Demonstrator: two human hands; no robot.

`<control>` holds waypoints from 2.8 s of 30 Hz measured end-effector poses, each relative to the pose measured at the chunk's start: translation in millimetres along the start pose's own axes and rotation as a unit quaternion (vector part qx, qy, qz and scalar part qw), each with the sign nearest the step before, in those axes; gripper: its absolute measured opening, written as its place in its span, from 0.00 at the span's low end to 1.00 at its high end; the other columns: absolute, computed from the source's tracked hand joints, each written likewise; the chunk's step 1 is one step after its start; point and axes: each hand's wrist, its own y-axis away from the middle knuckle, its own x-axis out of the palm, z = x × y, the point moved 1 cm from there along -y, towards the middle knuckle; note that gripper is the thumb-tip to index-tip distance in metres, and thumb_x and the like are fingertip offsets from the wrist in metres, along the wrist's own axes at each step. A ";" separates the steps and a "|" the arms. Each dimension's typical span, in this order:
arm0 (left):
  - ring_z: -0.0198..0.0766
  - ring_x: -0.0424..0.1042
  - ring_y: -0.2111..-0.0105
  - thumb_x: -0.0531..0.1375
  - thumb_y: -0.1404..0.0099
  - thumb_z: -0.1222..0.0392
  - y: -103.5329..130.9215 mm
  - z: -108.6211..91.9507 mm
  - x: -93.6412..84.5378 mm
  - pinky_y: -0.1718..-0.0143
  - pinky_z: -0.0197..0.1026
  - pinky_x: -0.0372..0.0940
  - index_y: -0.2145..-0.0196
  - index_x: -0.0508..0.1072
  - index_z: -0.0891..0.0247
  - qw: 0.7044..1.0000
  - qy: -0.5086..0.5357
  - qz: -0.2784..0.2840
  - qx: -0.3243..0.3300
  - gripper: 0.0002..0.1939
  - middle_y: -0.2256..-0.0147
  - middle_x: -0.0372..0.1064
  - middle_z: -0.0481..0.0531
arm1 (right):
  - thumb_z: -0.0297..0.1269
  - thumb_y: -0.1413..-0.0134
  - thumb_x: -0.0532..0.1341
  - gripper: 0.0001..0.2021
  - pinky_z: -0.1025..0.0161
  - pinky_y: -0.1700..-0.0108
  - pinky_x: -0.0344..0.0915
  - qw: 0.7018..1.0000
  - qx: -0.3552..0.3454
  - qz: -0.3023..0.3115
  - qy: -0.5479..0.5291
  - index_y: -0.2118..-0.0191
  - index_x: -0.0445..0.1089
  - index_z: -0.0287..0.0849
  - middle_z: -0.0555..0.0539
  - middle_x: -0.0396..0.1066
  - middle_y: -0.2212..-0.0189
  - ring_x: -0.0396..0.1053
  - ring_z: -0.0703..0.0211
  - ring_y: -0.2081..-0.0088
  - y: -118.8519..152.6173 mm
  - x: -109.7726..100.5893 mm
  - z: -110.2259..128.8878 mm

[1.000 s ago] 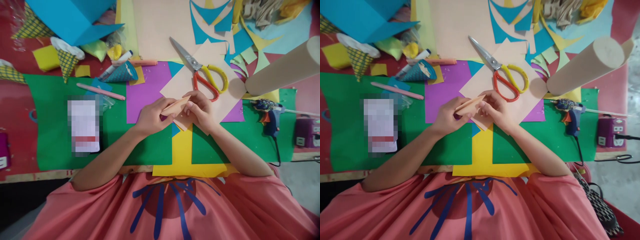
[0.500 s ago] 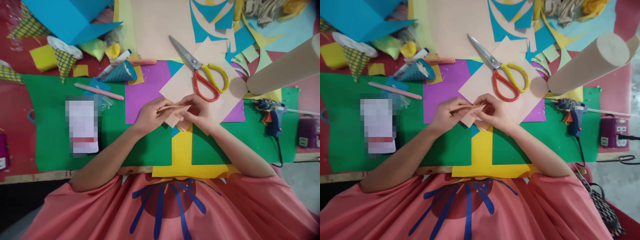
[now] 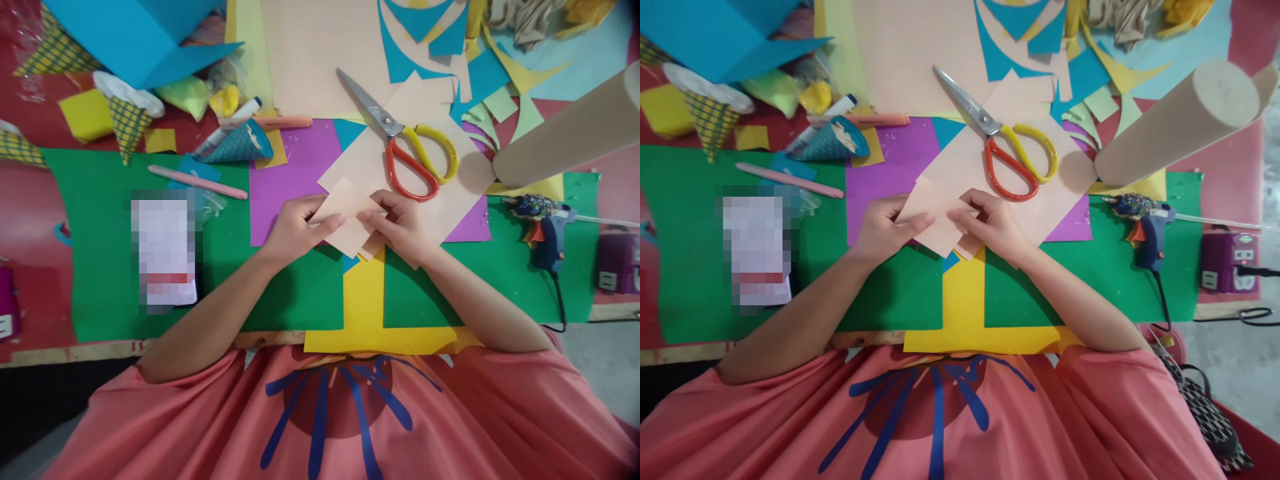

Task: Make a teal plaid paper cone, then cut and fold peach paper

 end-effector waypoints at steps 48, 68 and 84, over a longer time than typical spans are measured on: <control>0.40 0.75 0.66 0.57 0.37 0.38 1.0 3.0 -3.4 0.68 0.38 0.68 0.68 0.79 0.63 0.999 0.024 -0.032 -0.007 0.24 0.68 0.77 0.53 | 0.42 0.36 0.57 0.09 0.54 0.57 0.62 0.873 -0.347 0.086 0.331 0.63 0.73 0.47 0.48 0.76 0.65 0.69 0.57 0.61 10.1 0.7 -1.9; 0.37 0.75 0.61 0.61 0.38 0.55 7.5 0.9 -0.6 0.60 0.36 0.70 0.57 0.75 0.64 0.995 0.015 0.005 0.096 0.14 0.60 0.76 0.51 | 0.50 0.47 0.66 0.19 0.67 0.76 0.58 0.999 -0.026 -0.037 -0.030 0.58 0.60 0.45 0.54 0.61 0.71 0.58 0.69 0.75 12.2 11.1 6.2; 0.37 0.76 0.63 0.69 0.46 0.45 2.2 9.1 2.4 0.64 0.37 0.71 0.52 0.70 0.58 0.975 0.216 -0.022 0.039 0.27 0.64 0.75 0.49 | 0.43 0.48 0.66 0.13 0.70 0.81 0.52 0.986 0.082 -0.010 -0.144 0.72 0.63 0.41 0.58 0.62 0.84 0.57 0.73 0.83 11.1 12.0 11.6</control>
